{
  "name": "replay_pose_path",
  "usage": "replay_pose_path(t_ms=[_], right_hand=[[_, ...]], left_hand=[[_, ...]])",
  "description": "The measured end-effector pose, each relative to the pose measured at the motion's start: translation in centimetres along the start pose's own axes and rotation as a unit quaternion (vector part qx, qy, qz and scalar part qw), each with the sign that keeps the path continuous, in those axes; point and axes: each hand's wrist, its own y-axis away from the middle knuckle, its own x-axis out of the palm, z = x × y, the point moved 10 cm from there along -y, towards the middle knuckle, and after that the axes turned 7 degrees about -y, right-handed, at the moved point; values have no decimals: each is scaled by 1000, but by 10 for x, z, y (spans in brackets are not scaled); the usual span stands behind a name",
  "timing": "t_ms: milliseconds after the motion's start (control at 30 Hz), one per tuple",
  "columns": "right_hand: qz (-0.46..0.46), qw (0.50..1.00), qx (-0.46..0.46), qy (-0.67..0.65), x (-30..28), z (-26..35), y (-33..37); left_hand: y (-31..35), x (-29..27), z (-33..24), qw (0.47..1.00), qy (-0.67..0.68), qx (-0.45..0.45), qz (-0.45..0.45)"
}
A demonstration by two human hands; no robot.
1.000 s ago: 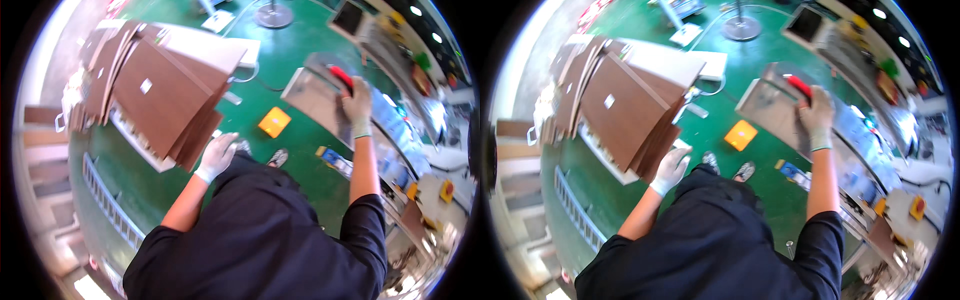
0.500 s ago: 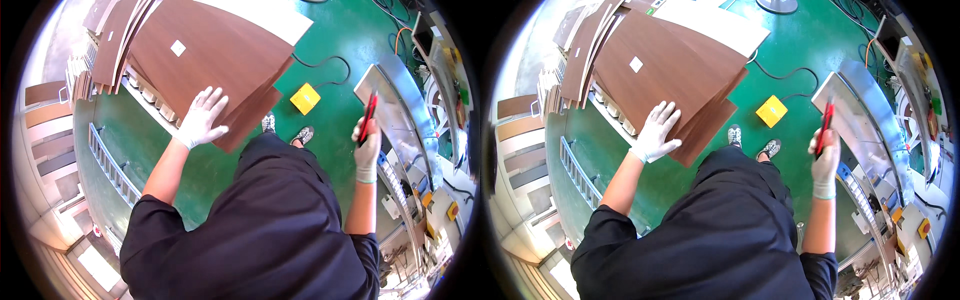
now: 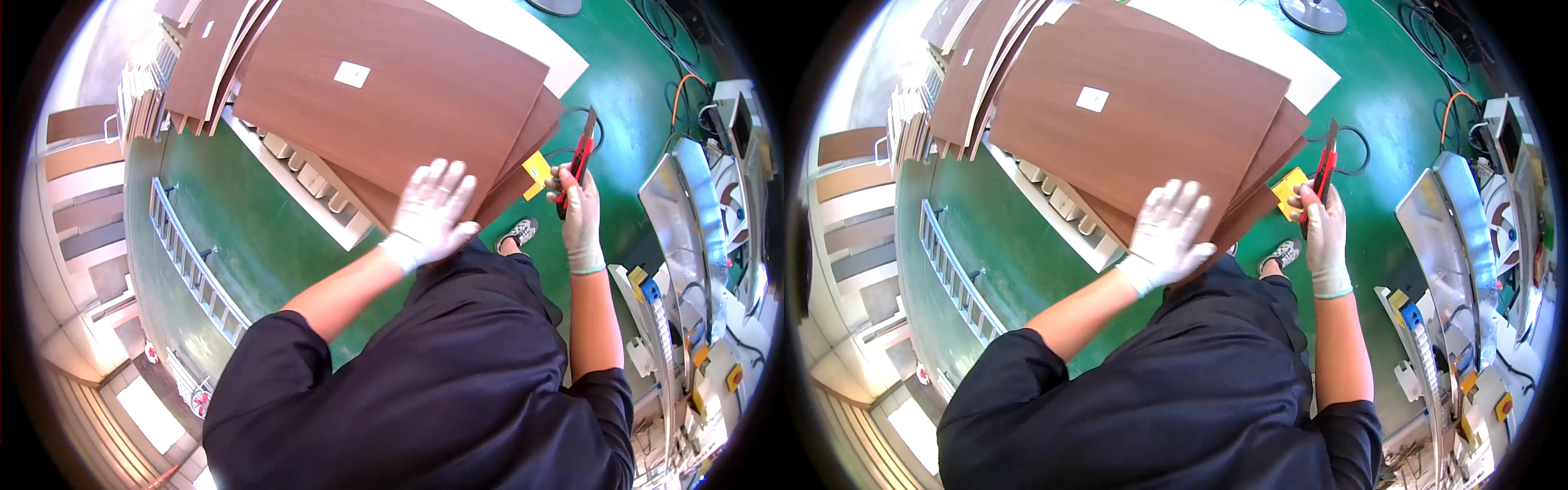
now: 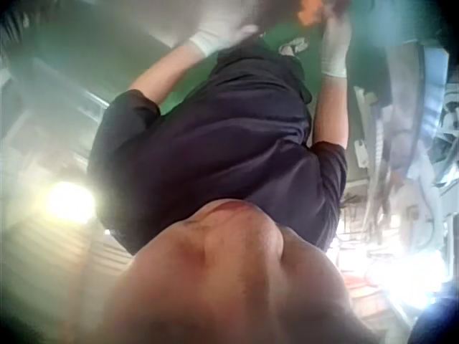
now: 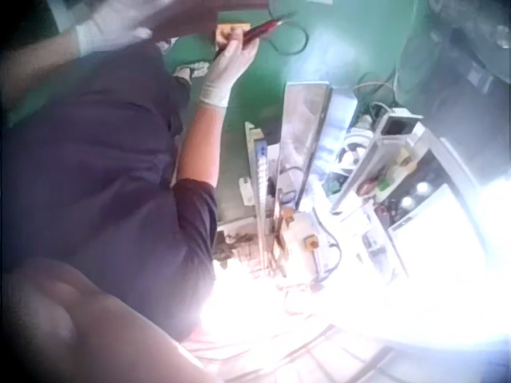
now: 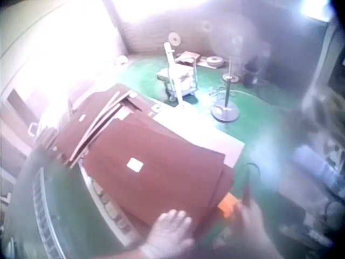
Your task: The person carries a stack of wood panels to a workspace, and uses a utility knife to trim and peel away excess material from the edges of the panels by hand.
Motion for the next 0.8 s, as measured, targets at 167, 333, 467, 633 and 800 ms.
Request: replay_pose_path(t_ms=[167,333,467,633,800], right_hand=[[47,998,31,41,43,-32,-6],[88,993,-14,74,75,-58,23],[115,993,-18,25,76,-53,32],[121,990,6,66,42,-63,25],[-18,998,-44,36,-40,-11,35]], left_hand=[[-23,-1,-24,996,83,-14,9],[-34,-26,17,942,319,93,-47],[-32,-73,197,990,-12,-101,-100],[113,-62,444,933,-88,-313,-155],[106,-16,452,901,192,-382,-77]])
